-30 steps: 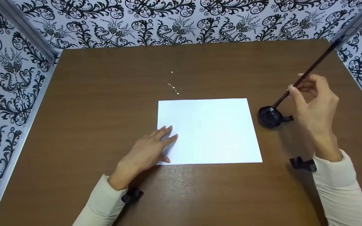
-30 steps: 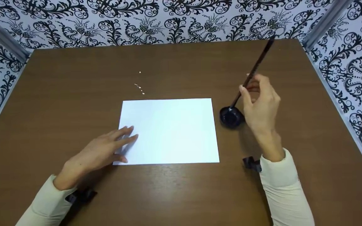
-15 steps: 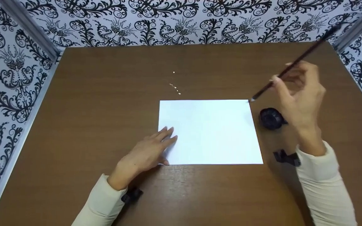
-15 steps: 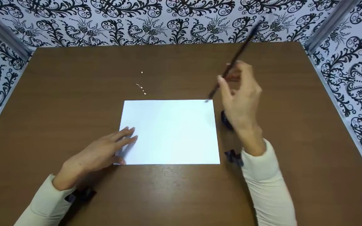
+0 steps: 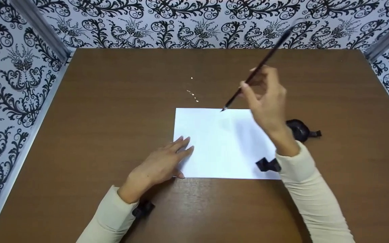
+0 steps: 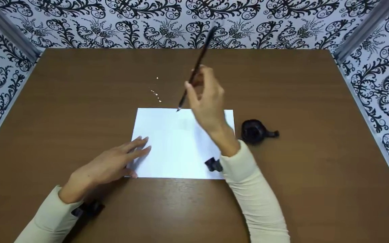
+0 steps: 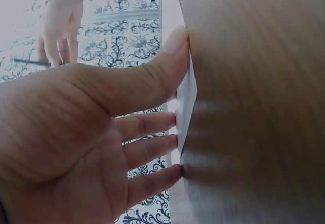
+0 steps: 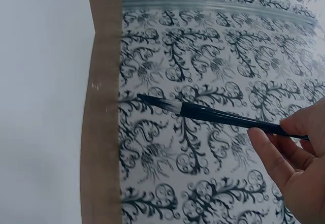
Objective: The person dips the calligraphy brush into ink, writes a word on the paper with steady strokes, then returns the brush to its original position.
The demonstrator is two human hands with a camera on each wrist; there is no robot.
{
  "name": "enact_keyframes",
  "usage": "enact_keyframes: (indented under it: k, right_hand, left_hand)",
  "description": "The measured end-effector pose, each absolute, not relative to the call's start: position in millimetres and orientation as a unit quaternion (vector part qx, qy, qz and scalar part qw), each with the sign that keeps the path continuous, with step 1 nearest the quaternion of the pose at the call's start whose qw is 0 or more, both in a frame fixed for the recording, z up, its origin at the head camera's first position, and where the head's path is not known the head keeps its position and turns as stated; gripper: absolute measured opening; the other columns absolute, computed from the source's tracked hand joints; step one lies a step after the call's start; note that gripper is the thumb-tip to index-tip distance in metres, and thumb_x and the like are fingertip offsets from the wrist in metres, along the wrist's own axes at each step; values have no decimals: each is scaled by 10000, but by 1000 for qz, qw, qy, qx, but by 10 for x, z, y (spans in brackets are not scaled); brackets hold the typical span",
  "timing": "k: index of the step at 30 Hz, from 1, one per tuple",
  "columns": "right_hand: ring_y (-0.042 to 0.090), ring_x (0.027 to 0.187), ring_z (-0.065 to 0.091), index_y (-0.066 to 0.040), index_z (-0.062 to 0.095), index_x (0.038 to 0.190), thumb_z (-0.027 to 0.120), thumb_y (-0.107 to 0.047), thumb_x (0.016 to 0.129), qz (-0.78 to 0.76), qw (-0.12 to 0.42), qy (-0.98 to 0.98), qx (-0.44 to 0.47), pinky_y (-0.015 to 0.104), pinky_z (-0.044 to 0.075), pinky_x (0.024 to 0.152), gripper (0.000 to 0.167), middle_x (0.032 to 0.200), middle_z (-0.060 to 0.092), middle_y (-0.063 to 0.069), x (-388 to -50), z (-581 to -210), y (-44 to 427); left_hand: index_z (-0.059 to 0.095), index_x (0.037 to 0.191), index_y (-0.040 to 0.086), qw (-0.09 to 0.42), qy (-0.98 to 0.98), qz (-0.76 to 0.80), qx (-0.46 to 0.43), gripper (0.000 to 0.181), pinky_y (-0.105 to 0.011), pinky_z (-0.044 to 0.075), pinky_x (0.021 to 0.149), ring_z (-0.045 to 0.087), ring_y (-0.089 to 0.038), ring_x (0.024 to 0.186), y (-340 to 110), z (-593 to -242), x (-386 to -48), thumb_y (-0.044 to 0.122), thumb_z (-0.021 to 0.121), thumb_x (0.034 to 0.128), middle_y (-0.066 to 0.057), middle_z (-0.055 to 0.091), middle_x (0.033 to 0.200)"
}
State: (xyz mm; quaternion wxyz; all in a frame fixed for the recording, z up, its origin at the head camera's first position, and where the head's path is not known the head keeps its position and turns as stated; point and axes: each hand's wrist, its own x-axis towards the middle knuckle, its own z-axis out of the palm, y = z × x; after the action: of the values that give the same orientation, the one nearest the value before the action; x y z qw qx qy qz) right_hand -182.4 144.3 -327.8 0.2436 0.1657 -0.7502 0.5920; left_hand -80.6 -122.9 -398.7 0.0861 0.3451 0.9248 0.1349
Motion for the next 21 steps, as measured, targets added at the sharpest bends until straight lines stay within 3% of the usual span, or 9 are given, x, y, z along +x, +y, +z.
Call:
enact_keyframes:
  k: [8, 13, 21]
  right_hand:
    - [188, 837, 647, 63, 533, 1098, 668, -27, 881, 564, 269, -747, 227, 336, 573, 638, 270, 919, 634, 134, -1933, -3452, 1130]
    - [157, 827, 646, 57, 515, 1109, 650, -43, 899, 518, 285, -767, 248, 266, 562, 616, 268, 919, 621, 131, -1982, -3541, 1046]
    - [176, 835, 643, 69, 490, 1124, 624, -58, 921, 515, 274, -767, 268, 249, 559, 605, 275, 943, 599, 172, -2027, -3660, 971]
  left_hand:
    - [421, 1447, 74, 109, 926, 126, 339, 764, -544, 376, 1001, 227, -321, 1410, -1229, -3997, -805, 294, 758, 798, -143, 276, 1539]
    - [409, 1455, 79, 115, 925, 124, 341, 768, -536, 357, 1020, 216, -322, 1413, -1223, -4003, -802, 298, 749, 802, -144, 262, 1544]
    - [410, 1454, 76, 109, 925, 117, 344, 763, -510, 351, 1033, 218, -321, 1413, -1240, -3984, -814, 295, 750, 807, -148, 266, 1542]
